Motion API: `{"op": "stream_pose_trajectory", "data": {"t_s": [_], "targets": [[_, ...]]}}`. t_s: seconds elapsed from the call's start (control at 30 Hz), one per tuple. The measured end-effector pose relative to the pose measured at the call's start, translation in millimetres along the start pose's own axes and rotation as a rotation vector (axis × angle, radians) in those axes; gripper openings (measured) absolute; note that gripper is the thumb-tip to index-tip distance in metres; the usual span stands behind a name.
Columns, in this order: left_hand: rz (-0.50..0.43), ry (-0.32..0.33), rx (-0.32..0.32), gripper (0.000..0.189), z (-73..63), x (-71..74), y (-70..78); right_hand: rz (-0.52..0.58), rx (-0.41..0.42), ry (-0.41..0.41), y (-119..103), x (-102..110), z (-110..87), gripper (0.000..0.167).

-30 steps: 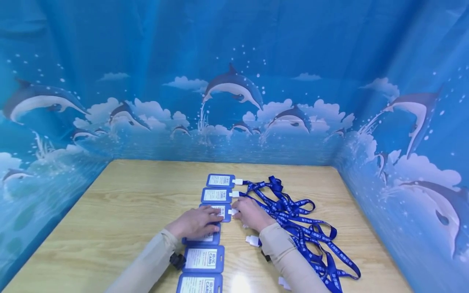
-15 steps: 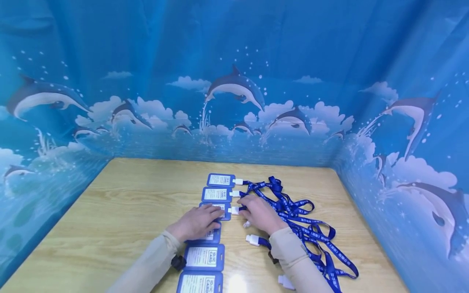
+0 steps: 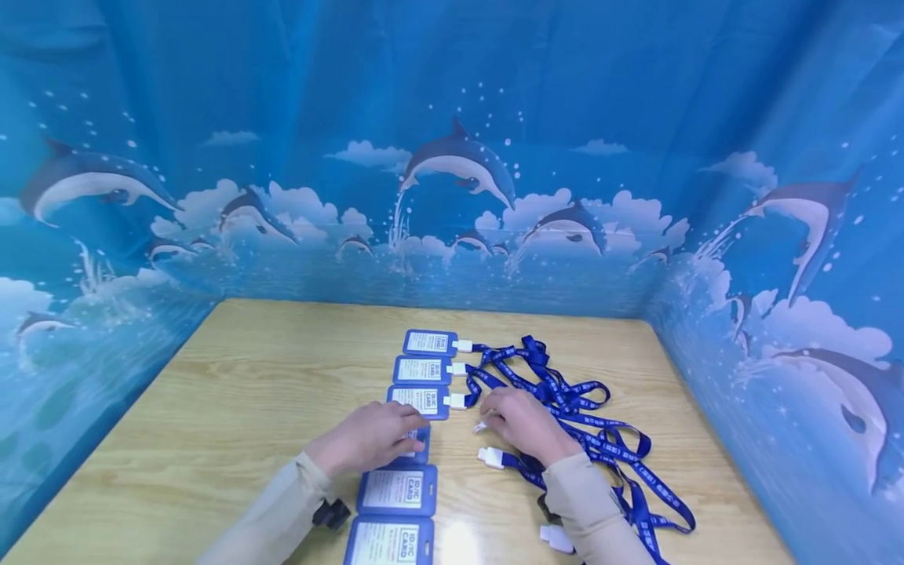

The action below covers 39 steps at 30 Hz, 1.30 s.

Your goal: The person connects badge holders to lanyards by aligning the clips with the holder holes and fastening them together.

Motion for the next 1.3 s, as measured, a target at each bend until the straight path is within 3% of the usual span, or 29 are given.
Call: {"op": "stream_pose_trajectory", "data": {"t_s": [0.27,0.63,1.3], "targets": [[-0.011,-0.008,-0.008,0.048,-8.0,-6.6,-4.1,0.048,0.044,-0.036,3.2,-6.8,-4.4,0.012],[-0.020,-0.006,-0.050,0.037,-17.3,-9.5,-3.3,0.032,-0.011,-0.107,7.4,-10.8,-4.1,0.026],[0.005,-0.038,-0.037,0.040,-22.6,-11.5,1.0,0.051,0.004,-0.068,5.6,-6.1,-13.4,0.024]]}}
Point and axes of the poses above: each hand's wrist, its own z-axis towards the middle knuckle, its own x-axis out of the back of the hand, y = z × x, the point moved 8 cm from there along z, towards the middle knuckle, and after that the axes turned 5 degrees about -x, right-handed, at the moved point
